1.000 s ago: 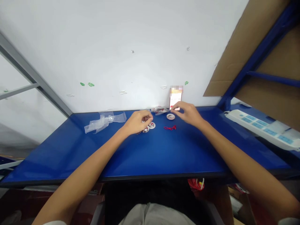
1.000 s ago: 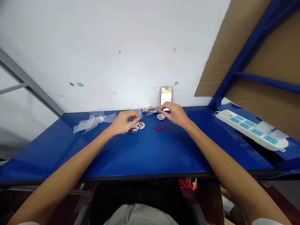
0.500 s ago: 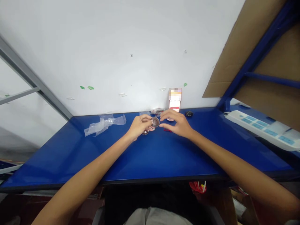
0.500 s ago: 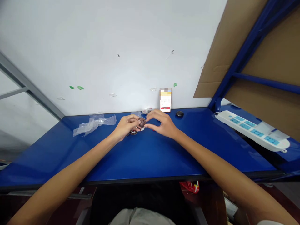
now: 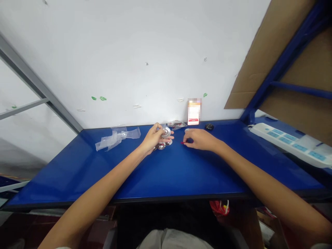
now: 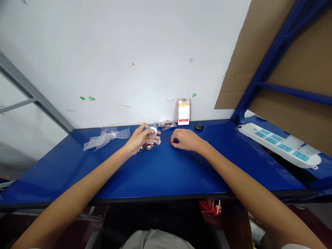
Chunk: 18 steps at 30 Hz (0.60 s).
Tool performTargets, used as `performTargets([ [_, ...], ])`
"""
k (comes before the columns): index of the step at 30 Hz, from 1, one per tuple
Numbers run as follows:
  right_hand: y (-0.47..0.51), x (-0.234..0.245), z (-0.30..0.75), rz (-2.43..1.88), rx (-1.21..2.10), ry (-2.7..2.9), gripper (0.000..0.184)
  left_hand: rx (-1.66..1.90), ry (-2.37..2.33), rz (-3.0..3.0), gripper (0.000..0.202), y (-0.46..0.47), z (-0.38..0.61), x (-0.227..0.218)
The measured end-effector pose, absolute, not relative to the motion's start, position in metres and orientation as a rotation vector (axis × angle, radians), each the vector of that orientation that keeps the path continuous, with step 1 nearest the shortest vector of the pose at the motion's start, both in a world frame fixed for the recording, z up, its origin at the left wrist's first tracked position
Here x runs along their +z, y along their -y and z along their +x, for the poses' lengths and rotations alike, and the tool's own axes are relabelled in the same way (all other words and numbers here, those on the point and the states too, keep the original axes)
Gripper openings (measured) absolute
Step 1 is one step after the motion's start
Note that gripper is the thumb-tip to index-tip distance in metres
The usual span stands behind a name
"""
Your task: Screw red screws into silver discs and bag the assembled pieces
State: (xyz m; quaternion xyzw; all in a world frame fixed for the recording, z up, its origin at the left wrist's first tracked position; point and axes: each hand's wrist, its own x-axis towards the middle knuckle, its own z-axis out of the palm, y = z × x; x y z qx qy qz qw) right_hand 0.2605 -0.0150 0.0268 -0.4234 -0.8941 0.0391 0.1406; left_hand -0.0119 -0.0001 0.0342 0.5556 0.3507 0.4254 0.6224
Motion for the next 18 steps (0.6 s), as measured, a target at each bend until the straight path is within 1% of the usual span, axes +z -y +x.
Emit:
performTargets([
  [2,0.017,0.029,0.257,-1.197,0.265,2.466,0.009,0.985,-0.808,1.287,0.031,0.002,-0.012,0.035],
  [4,0.019,0.029,0.252,-1.150,0.503,2.305,0.012,0.988,-0.813,1.293,0.030,0.003,-0.012,0.035],
  [7,0.020,0.026,0.244,-1.049,0.804,2.063,0.022,0.998,-0.819,1.296,0.029,0.003,-0.011,0.031],
  [9,0.021,0.025,0.238,-1.002,0.914,1.958,0.030,1.023,-0.829,1.275,0.029,0.003,-0.010,0.026],
  [11,0.023,0.024,0.233,-0.980,0.959,1.919,0.033,1.028,-0.839,1.252,0.032,0.002,-0.009,0.021],
  [15,0.029,0.026,0.225,-0.968,0.932,1.905,0.026,0.991,-0.851,1.236,0.036,0.001,-0.007,0.013],
  [18,0.033,0.029,0.223,-0.949,0.857,1.930,0.025,0.949,-0.882,1.224,0.035,0.003,-0.006,0.011],
])
